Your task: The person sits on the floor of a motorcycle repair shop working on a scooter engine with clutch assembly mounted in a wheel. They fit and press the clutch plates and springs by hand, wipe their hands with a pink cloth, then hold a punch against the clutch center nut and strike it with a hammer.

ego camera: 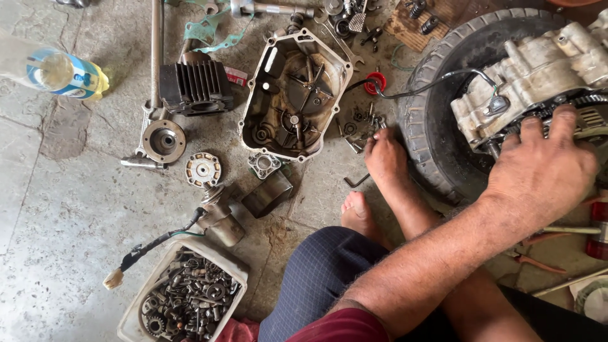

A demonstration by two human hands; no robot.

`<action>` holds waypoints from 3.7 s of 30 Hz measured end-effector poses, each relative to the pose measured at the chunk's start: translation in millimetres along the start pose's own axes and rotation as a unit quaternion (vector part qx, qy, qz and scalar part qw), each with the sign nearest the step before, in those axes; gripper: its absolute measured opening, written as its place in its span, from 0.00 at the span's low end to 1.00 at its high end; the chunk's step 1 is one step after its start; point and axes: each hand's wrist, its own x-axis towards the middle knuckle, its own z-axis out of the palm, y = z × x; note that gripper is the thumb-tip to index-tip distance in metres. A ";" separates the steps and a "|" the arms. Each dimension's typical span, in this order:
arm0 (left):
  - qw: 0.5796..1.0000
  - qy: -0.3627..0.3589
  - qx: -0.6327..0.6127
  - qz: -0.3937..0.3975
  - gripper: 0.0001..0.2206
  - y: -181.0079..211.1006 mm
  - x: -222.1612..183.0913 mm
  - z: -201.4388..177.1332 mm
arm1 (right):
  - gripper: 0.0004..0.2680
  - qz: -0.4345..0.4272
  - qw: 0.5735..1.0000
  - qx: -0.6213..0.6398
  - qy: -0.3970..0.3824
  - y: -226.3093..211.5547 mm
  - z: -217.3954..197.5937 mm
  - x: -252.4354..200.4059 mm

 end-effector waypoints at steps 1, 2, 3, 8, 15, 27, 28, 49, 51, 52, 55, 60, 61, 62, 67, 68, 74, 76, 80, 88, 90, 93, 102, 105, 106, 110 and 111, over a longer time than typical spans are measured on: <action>1.000 0.001 -0.001 0.000 0.05 -0.8 0.5 -0.8 | 0.05 0.002 1.000 0.000 0.001 0.8 -1.2 -0.5; 1.000 -0.002 0.004 0.003 0.05 -1.8 0.9 -1.5 | 0.05 0.003 1.000 0.000 0.002 1.7 -2.3 -0.9; 1.000 -0.006 0.007 0.005 0.05 -2.1 0.8 -1.8 | 0.05 0.005 1.000 0.000 0.003 3.1 -4.1 -2.6; 0.999 -0.039 0.004 0.011 0.05 -3.7 6.9 -9.9 | 0.05 0.045 0.998 0.053 -0.006 -0.2 -41.8 -40.5; 0.991 -0.124 0.051 0.006 0.06 -1.7 14.1 -15.3 | 0.12 0.227 0.933 0.225 -0.164 133.7 -93.0 -112.5; 0.990 -0.025 -0.135 -0.035 0.11 -25.3 19.1 -2.0 | 0.06 0.253 0.951 0.171 0.044 48.5 -304.7 -59.9; 0.989 -0.031 -0.145 -0.026 0.11 -23.1 20.8 -4.3 | 0.06 0.258 0.950 0.165 0.057 50.6 -310.2 -50.6; 0.872 0.124 -0.424 -0.213 0.07 -50.2 26.2 50.1 | 0.05 0.132 0.901 0.358 0.207 113.7 -264.4 -3.4; 0.865 0.139 -0.437 -0.202 0.07 -51.4 25.5 51.8 | 0.05 0.131 0.900 0.355 0.216 111.9 -259.7 -2.8; 0.866 0.137 -0.436 -0.202 0.07 -51.5 25.7 52.4 | 0.05 0.133 0.899 0.356 0.218 113.7 -254.9 -2.1; 0.866 0.142 -0.437 -0.196 0.07 -51.2 26.0 52.4 | 0.05 0.105 0.886 0.383 0.240 113.5 -243.8 0.0; 0.871 0.143 -0.423 -0.203 0.07 -49.9 25.6 49.9 | 0.06 0.103 0.874 0.384 0.281 99.8 -239.6 1.0; 0.871 0.143 -0.422 -0.204 0.07 -50.3 25.1 50.1 | 0.06 0.104 0.873 0.385 0.280 99.3 -239.0 0.4; 0.869 0.143 -0.426 -0.205 0.07 -50.6 24.8 50.1 | 0.06 0.110 0.875 0.378 0.281 98.7 -238.5 -0.1; 0.864 0.147 -0.437 -0.205 0.07 -50.0 26.0 47.6 | 0.07 0.079 0.893 0.340 0.285 108.5 -236.9 -5.6; 0.863 0.149 -0.438 -0.202 0.07 -50.7 25.9 47.3 | 0.08 0.061 0.908 0.302 0.284 106.2 -239.9 -5.5; 0.864 0.153 -0.433 -0.206 0.07 -49.3 25.4 47.8 | 0.10 0.022 0.955 0.131 0.266 86.5 -254.9 -0.5; 0.866 0.153 -0.426 -0.213 0.07 -44.4 26.0 46.5 | 0.10 0.013 0.961 0.086 0.263 86.0 -258.6 -1.1; 0.879 0.165 -0.398 -0.204 0.08 -36.9 26.2 42.9 | 0.10 -0.048 0.962 -0.018 0.266 87.6 -264.1 -5.2; 0.974 0.152 -0.125 -0.110 0.07 -58.0 25.8 -42.7 | 0.08 -0.037 0.952 0.165 0.255 121.5 -250.8 -25.5; 0.984 0.130 -0.032 -0.121 0.07 -89.3 22.5 -73.4 | 0.07 -0.051 0.939 0.200 0.274 118.6 -254.9 -29.2; 0.961 0.109 0.120 -0.223 0.07 -115.8 5.6 -105.5 | 0.08 -0.062 0.934 0.211 0.282 115.6 -260.7 -34.5; 0.890 -0.018 0.283 -0.356 0.08 -199.9 -23.2 -47.0 | 0.09 -0.071 0.918 0.269 0.281 123.1 -281.7 -33.6; 0.894 -0.041 0.237 -0.378 0.13 -216.1 -31.2 -18.7 | 0.09 -0.076 0.911 0.284 0.288 131.2 -282.2 -34.6; 0.895 -0.042 0.237 -0.375 0.13 -227.7 -35.9 -10.6 | 0.09 -0.075 0.911 0.283 0.291 130.0 -283.5 -34.7; 0.908 -0.018 0.281 -0.310 0.13 -259.7 -43.8 15.6 | 0.09 -0.076 0.897 0.301 0.313 129.4 -294.3 -34.1; 0.911 -0.005 0.290 -0.293 0.13 -265.0 -45.3 16.8 | 0.09 -0.077 0.894 0.305 0.319 128.5 -295.6 -34.0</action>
